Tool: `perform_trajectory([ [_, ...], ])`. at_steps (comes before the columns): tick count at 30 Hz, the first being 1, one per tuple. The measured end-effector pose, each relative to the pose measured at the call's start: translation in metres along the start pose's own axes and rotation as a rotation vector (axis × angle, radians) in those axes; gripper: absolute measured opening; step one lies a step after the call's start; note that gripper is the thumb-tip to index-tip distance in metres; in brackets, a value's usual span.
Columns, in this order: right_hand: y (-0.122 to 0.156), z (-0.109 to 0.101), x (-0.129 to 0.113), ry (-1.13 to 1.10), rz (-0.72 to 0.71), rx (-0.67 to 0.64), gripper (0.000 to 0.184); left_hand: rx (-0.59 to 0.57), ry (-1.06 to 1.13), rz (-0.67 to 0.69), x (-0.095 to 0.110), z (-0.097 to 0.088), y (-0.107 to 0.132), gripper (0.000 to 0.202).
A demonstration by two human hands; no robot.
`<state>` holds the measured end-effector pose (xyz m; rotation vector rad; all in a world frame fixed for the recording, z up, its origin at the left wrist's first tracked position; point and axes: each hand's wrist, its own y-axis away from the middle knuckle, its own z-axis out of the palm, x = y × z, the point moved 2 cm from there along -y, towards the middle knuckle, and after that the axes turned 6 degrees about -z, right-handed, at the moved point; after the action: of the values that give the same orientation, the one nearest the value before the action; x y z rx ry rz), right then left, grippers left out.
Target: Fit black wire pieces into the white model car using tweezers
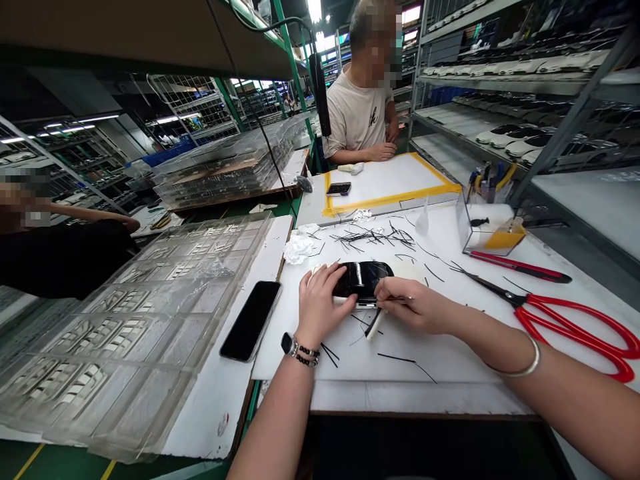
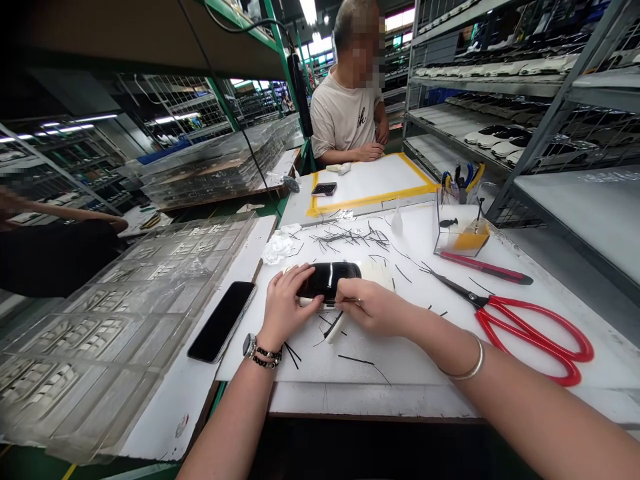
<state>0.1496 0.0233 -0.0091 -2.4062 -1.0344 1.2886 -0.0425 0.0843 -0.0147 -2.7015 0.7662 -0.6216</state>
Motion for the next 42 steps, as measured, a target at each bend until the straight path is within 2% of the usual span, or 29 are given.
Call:
perform_trajectory([
  [22,-0.001,-0.001,0.003,0.013,0.015,0.015,0.008,-0.013,-0.008,-0.001,0.001,-0.002,-0.001,0.048],
  [27,-0.002,-0.005,-0.004,0.015,0.005,0.085,0.006,-0.017,-0.062,0.041,-0.004,-0.002,0.001,0.048],
  [30,-0.003,-0.017,-0.011,0.068,-0.024,0.221,0.006,0.031,-0.113,0.089,-0.017,0.005,-0.001,0.049],
  [33,-0.001,-0.041,-0.025,0.18,-0.154,0.468,0.003,0.11,-0.165,0.164,-0.032,0.014,-0.006,0.049],
  [35,0.002,-0.062,-0.035,0.21,-0.215,0.672,0.004,0.143,-0.198,0.217,-0.039,0.018,-0.007,0.049],
  [38,0.004,-0.1,-0.048,0.203,-0.212,0.972,0.004,0.168,-0.23,0.245,-0.044,0.021,-0.006,0.049],
  [40,0.003,-0.128,-0.057,0.219,-0.209,1.113,0.003,0.168,-0.232,0.234,-0.044,0.021,-0.005,0.048],
  [42,-0.001,-0.155,-0.067,0.254,-0.216,1.2,0.007,0.153,-0.22,0.213,-0.041,0.018,-0.004,0.048],
])
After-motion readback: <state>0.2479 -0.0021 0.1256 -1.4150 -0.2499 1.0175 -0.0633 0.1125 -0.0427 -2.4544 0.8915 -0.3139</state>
